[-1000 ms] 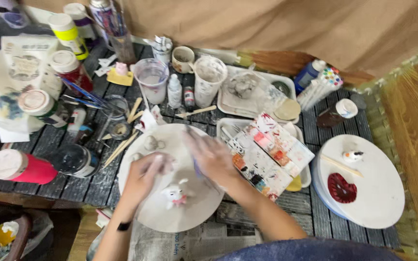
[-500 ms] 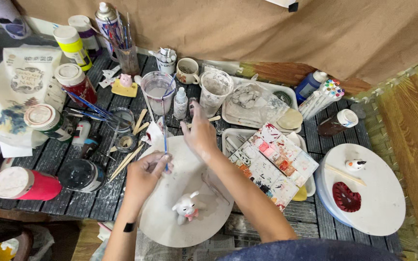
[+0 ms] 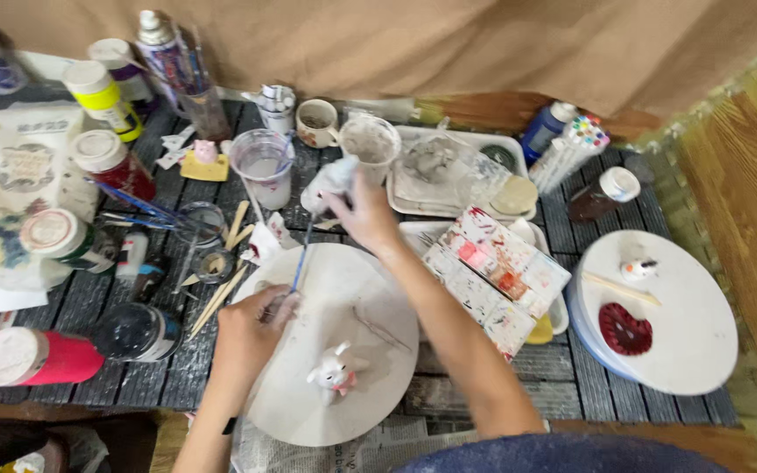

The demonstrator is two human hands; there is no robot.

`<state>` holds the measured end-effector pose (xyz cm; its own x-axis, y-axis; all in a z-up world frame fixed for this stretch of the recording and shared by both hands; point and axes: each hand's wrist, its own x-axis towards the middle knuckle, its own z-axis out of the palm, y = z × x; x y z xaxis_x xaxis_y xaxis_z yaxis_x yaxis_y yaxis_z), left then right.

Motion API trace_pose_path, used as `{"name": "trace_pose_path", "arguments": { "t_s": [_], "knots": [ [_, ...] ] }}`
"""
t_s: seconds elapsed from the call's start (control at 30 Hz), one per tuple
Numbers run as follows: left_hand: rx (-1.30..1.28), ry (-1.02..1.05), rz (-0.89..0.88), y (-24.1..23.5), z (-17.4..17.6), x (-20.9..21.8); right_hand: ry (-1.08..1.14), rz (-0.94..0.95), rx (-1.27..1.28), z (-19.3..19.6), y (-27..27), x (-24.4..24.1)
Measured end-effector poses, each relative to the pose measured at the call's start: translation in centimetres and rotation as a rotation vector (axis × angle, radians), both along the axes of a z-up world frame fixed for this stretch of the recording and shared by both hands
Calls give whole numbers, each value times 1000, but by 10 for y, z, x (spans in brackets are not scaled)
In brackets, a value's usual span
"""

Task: The person paints a small white ceramic figurine with pink and red details using a fine brush. They repeatedly dip the brush into a water container and a paint palette, then apply paint to the figurine's face and body while holding it on a rotating stand.

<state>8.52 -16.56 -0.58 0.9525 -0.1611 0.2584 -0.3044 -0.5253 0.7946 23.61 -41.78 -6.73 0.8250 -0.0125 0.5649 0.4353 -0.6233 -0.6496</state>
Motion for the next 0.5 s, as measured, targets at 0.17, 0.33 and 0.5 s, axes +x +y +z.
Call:
{"name": "trace_pose_path", "arguments": {
  "t_s": [0.17,0.33,0.5],
  "knots": [
    [66,-15,-95,-24,7,10,106,-150,264,49,-139,-134],
    [206,-152,-437,-84,-16,42,-30,-183,-108,85,-192,-210],
    [480,-153,-672,-140,-43,81,486,-294,-833,84,-201,-221]
  ]
}}
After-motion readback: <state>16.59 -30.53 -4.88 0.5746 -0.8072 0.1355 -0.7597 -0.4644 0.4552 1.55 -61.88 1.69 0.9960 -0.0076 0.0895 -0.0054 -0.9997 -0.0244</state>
